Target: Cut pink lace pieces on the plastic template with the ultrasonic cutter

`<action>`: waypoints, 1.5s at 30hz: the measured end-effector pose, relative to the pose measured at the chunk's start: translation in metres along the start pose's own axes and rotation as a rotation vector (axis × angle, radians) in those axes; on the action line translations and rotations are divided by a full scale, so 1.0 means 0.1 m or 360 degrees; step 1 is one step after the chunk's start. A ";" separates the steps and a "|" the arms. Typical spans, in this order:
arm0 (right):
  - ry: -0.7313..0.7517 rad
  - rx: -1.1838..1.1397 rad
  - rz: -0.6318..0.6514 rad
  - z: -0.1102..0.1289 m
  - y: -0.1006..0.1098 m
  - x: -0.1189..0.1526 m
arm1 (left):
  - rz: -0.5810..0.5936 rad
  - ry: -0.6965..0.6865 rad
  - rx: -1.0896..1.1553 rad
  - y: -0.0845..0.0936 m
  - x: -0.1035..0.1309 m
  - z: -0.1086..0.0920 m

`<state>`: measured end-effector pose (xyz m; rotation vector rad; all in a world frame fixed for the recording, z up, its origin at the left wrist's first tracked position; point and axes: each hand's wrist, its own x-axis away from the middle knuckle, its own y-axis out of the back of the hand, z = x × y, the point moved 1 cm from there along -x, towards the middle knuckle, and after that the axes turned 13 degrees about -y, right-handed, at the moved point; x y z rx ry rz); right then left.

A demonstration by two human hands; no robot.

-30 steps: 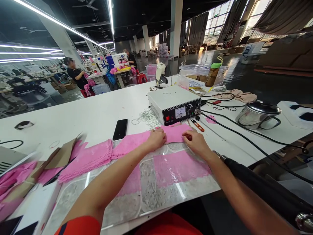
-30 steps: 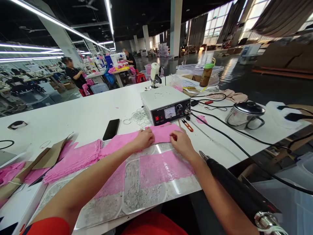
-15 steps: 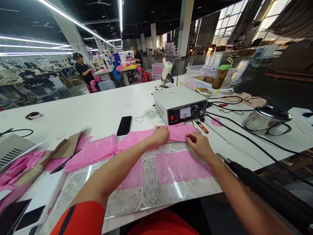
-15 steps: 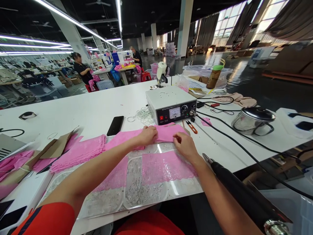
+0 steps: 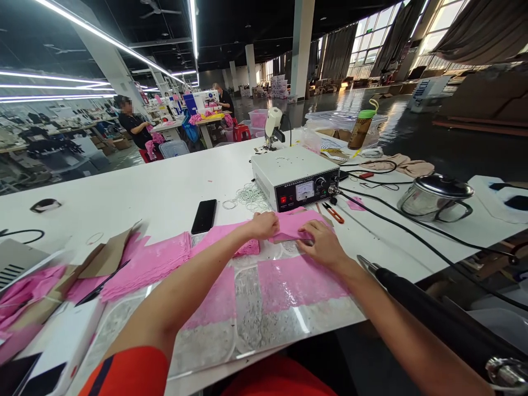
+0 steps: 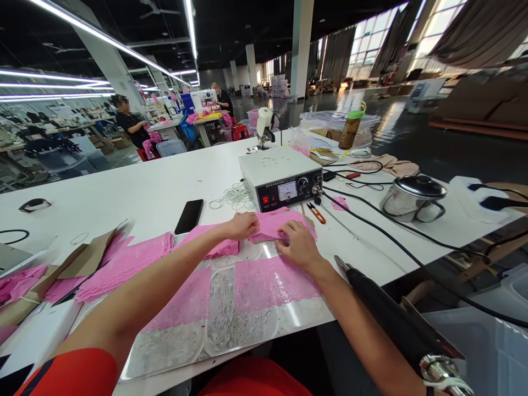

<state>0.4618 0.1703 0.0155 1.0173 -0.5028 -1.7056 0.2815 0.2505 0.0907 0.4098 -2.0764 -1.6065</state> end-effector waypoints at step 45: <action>0.0735 -0.0097 0.0145 0.61 0.40 1.03 | 0.0158 -0.0157 0.0428 -0.55 1.06 -0.71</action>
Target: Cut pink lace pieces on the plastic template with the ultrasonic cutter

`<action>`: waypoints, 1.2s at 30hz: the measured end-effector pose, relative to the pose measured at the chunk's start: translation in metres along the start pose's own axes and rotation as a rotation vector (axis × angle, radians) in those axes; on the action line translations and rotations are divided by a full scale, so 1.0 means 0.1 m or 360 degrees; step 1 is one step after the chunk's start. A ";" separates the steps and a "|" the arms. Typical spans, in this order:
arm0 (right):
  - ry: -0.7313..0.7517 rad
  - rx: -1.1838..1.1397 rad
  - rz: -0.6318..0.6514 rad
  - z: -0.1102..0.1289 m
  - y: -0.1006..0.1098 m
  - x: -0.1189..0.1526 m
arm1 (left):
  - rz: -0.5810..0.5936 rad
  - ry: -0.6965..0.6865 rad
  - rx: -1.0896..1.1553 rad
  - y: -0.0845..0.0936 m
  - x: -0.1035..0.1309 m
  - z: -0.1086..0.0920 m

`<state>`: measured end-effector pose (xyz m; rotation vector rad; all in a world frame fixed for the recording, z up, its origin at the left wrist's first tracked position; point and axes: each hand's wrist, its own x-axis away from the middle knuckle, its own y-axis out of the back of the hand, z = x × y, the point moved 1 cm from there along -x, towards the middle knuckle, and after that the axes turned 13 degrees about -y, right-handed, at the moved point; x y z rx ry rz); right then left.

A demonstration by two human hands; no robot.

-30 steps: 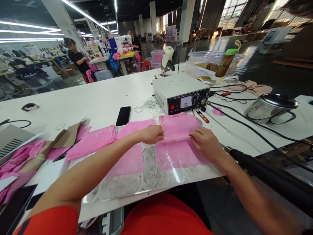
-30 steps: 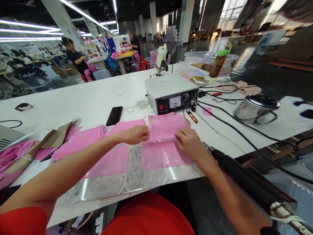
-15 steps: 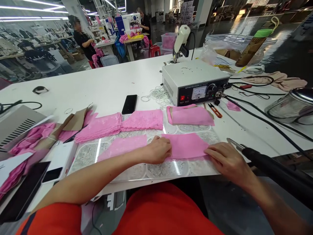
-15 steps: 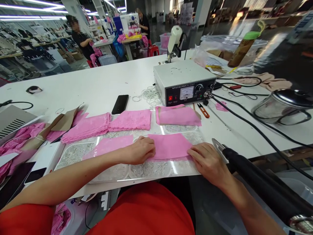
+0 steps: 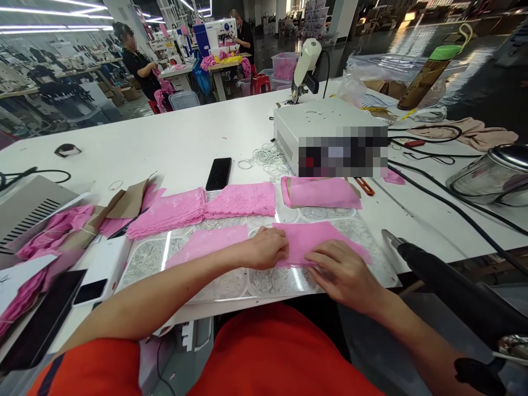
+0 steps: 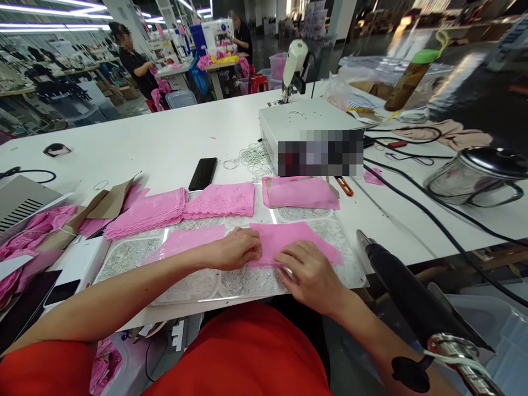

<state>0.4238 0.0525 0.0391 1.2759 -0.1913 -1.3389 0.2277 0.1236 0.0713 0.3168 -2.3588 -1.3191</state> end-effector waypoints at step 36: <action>-0.0583 0.0382 -0.0290 -0.34 0.10 -0.20 | -0.0668 0.0000 0.0894 -0.12 0.10 0.11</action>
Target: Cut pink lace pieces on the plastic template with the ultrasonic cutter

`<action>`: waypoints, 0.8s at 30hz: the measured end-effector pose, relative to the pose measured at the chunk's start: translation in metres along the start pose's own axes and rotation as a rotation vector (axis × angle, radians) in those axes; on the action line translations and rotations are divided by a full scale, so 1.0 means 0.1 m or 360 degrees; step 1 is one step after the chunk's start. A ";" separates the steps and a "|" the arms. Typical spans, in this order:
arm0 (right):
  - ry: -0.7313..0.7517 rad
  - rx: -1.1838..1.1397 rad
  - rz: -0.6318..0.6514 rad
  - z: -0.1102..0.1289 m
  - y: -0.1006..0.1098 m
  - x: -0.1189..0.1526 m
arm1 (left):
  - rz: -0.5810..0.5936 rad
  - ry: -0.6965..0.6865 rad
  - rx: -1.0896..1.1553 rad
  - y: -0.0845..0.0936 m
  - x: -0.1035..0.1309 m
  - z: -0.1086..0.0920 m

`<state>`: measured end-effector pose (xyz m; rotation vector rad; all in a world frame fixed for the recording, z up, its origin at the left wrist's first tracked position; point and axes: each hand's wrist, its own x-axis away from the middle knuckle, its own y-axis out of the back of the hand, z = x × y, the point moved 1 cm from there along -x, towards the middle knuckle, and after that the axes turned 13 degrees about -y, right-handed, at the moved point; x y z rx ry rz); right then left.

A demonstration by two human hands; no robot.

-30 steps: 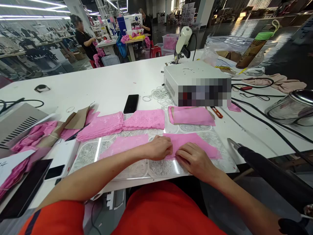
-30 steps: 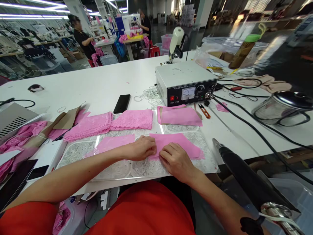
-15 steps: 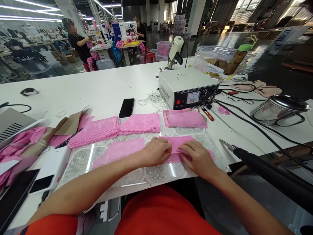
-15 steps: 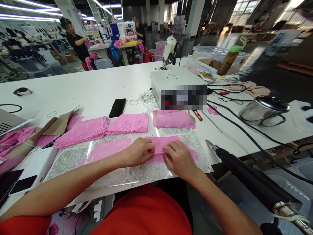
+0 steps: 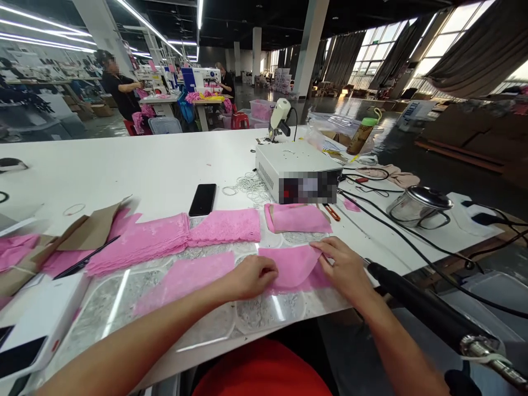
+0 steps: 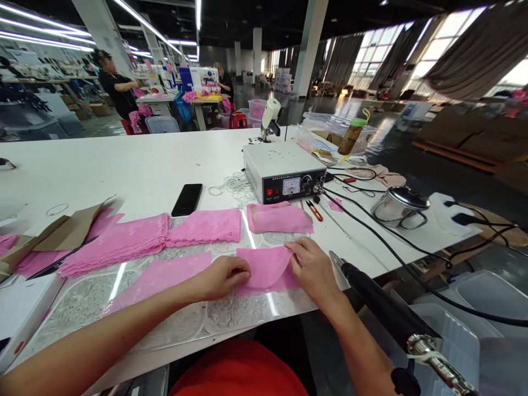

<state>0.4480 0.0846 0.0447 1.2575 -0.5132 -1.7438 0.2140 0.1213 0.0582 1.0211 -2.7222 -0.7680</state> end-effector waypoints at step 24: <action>0.0360 -0.0506 0.0924 1.10 -0.50 -0.05 | -0.0852 0.0919 0.1178 0.56 1.40 0.31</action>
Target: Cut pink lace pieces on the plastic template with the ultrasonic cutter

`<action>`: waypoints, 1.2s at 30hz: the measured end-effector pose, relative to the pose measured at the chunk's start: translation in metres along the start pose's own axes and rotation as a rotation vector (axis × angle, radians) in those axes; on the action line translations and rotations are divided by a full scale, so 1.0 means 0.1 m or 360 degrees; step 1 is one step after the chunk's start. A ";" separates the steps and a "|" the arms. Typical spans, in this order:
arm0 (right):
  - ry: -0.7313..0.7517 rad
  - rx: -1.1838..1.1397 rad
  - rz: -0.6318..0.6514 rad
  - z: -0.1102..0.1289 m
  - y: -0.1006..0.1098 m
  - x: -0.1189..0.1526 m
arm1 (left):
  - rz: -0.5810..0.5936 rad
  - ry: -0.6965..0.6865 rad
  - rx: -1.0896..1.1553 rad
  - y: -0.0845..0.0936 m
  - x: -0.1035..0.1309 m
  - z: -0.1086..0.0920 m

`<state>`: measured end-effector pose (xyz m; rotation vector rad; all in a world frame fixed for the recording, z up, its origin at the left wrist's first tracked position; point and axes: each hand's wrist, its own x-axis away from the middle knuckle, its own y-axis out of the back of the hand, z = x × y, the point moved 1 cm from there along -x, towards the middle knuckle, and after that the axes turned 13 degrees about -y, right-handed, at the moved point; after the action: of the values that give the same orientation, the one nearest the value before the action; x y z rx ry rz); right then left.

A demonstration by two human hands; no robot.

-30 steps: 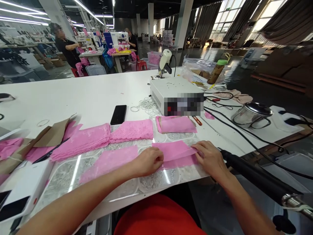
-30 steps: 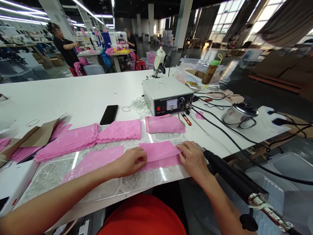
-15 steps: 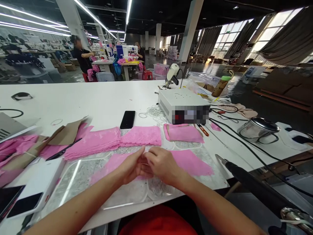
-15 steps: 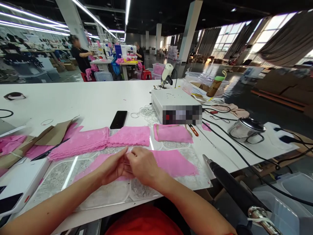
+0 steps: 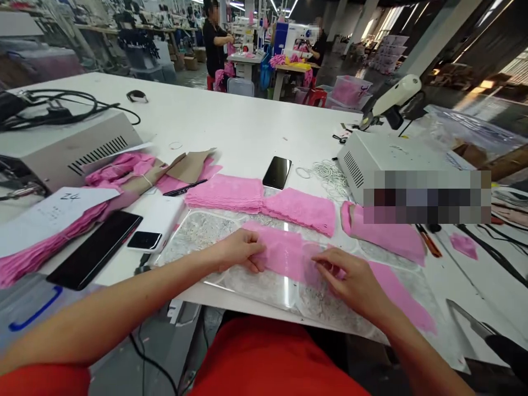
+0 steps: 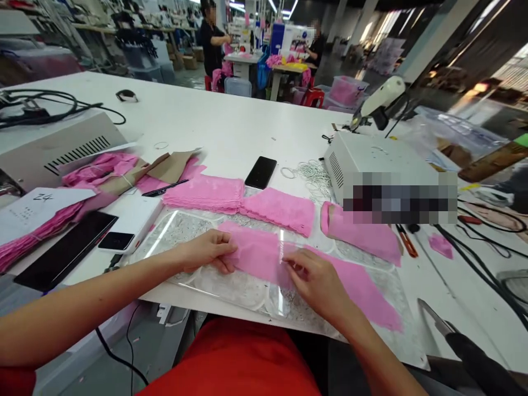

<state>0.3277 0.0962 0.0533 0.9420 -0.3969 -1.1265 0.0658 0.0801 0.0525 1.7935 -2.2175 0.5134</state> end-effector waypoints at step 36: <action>0.0027 0.0024 0.0205 0.17 -0.22 -0.20 | -0.0154 -0.0250 -0.0791 0.37 0.20 0.01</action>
<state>0.2949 0.1042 0.0486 0.9258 -0.4467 -0.9992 0.0260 0.0691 0.0552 1.6975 -2.0941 -0.1950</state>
